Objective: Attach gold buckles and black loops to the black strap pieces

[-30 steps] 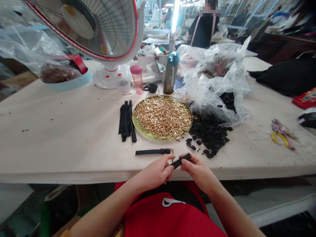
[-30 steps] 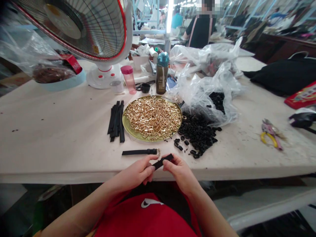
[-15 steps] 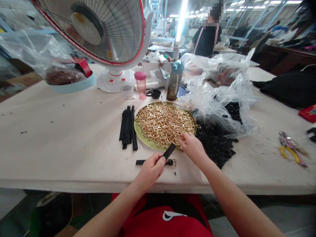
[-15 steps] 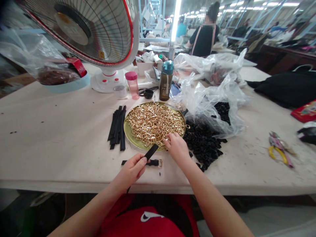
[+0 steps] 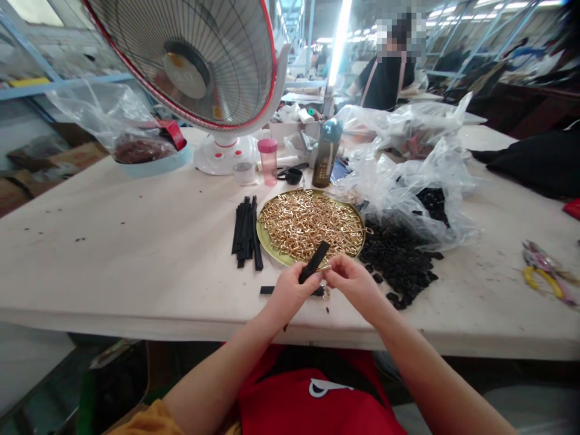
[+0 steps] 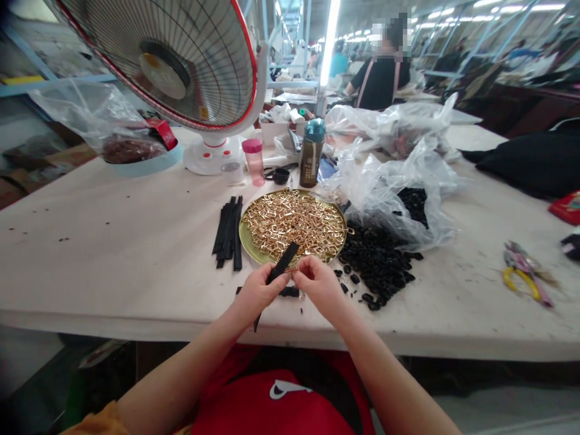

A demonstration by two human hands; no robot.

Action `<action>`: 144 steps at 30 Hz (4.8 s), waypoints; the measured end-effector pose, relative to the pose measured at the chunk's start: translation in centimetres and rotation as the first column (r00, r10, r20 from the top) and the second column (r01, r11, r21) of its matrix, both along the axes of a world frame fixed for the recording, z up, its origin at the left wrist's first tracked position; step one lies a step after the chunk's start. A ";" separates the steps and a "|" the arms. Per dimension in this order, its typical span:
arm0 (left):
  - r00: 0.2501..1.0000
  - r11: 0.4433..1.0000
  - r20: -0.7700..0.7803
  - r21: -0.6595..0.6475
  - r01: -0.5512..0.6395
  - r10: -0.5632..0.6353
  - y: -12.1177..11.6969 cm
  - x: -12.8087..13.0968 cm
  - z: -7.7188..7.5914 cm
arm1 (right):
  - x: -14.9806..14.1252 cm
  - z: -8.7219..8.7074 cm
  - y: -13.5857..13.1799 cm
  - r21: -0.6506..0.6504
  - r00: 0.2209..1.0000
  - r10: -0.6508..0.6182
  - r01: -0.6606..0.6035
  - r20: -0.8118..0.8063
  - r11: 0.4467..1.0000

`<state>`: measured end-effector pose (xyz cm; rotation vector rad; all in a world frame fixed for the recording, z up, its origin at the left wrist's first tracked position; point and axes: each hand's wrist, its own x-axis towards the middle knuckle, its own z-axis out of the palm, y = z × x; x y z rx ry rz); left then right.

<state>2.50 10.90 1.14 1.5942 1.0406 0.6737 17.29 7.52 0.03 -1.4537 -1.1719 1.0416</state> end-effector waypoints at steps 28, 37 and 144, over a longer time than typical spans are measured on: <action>0.900 0.928 -0.257 0.023 0.371 -0.353 -3.9 -3.2 0.8 | -1.5 -1.3 -6.3 -0.362 0.398 -0.364 0.085 -0.842 0.929; 0.857 0.905 -0.367 0.080 0.417 -0.362 -3.9 -2.5 0.3 | -2.8 -1.8 -7.1 -0.348 0.525 -0.368 0.140 -0.768 0.927; 0.930 0.953 -0.232 -0.172 0.251 -0.287 -3.5 0.2 -2.6 | 9.9 -1.5 -3.8 0.137 0.624 -0.359 0.375 0.694 0.917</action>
